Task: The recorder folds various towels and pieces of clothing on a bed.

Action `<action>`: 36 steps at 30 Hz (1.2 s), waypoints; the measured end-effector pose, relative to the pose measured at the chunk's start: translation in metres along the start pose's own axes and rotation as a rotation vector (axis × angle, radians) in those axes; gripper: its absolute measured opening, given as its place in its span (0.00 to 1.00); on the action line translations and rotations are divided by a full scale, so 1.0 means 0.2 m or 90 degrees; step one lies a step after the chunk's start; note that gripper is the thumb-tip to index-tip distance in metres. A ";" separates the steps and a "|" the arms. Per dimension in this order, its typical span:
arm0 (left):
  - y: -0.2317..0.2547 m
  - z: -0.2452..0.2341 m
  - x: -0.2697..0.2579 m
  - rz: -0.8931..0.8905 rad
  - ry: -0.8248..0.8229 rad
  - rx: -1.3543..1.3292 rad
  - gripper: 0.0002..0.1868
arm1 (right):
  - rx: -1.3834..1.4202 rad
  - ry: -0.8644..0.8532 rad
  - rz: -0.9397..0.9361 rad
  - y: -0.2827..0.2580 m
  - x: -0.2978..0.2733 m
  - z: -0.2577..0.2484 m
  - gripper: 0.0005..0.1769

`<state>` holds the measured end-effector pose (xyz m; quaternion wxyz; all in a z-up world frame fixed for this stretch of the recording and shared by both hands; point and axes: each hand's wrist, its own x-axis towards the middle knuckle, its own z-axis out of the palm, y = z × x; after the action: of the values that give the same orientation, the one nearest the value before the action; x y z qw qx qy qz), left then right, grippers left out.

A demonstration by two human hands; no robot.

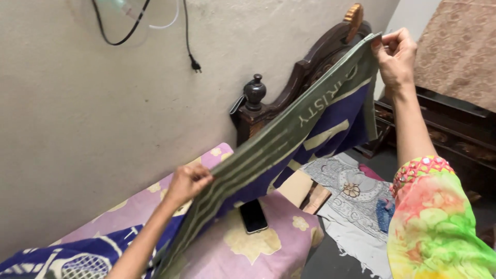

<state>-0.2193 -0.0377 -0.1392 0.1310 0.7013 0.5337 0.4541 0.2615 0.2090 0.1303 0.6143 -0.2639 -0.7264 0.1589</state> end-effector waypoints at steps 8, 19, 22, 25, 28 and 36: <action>0.12 -0.87 0.04 0.067 0.269 0.356 0.08 | -0.009 -0.031 0.056 0.21 -0.08 0.46 0.16; 0.62 -1.18 -0.57 0.262 0.042 0.629 0.24 | 0.372 -0.205 0.155 0.00 -0.98 0.69 0.09; 0.19 -0.88 -1.00 -0.048 -0.254 0.517 0.20 | 0.148 -0.387 0.364 0.11 -1.51 0.62 0.09; -0.24 -0.64 -1.35 -0.148 -0.402 0.552 0.11 | -0.058 -0.647 0.387 0.37 -2.03 0.64 0.13; -0.56 -0.45 -1.56 -0.136 -0.379 0.516 0.10 | 0.002 -0.681 0.484 0.41 -2.25 0.63 0.11; -0.28 -0.21 -0.82 -0.244 -0.429 0.358 0.13 | -0.128 -0.467 0.531 0.50 -1.99 0.91 0.14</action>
<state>-0.2904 -0.1696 -0.2355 0.1832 0.7066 0.6834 0.0075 0.1455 0.0768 -0.2817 0.1788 -0.5136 -0.7379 0.3996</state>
